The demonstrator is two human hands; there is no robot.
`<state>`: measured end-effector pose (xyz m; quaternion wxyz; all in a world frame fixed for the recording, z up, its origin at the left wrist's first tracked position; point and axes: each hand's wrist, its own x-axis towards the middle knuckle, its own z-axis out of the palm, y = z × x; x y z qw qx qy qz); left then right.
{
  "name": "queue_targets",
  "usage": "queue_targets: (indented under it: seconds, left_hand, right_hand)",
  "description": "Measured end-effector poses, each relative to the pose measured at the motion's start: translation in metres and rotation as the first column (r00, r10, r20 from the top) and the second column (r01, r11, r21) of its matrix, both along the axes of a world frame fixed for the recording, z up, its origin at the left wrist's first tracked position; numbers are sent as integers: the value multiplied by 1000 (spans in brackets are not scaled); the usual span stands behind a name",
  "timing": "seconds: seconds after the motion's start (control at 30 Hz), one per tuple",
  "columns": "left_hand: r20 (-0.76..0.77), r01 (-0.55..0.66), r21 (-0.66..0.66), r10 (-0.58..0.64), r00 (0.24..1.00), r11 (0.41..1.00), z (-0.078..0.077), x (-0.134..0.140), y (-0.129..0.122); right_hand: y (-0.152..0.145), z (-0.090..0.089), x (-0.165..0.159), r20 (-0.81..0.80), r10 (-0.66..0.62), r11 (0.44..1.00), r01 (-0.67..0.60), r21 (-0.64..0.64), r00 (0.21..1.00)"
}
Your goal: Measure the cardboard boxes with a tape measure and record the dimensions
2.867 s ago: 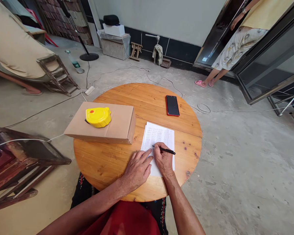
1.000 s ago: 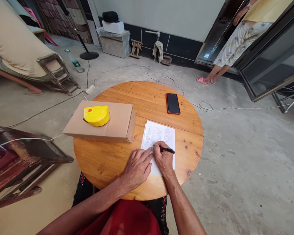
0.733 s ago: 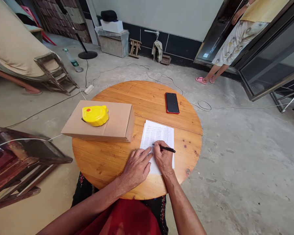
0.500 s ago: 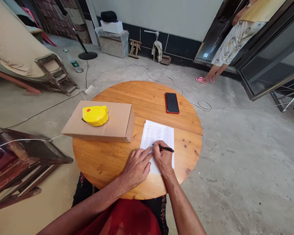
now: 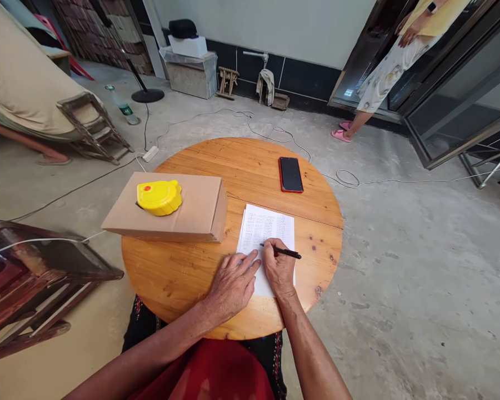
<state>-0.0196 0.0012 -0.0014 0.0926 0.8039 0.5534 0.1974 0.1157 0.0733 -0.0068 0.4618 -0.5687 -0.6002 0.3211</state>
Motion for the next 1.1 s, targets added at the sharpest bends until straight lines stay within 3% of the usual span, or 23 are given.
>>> queue_targets:
  seconds: [0.67,1.1]
  left_hand:
    - [7,-2,-10,2,1000,1000,2,1,0]
    - [9,-3,-4,3,1000,1000,2,0,0]
  right_hand:
    - [0,-4,0,84,37,999,-39,27,996]
    - [-1,2,1,47,35,999,-35,-3,998]
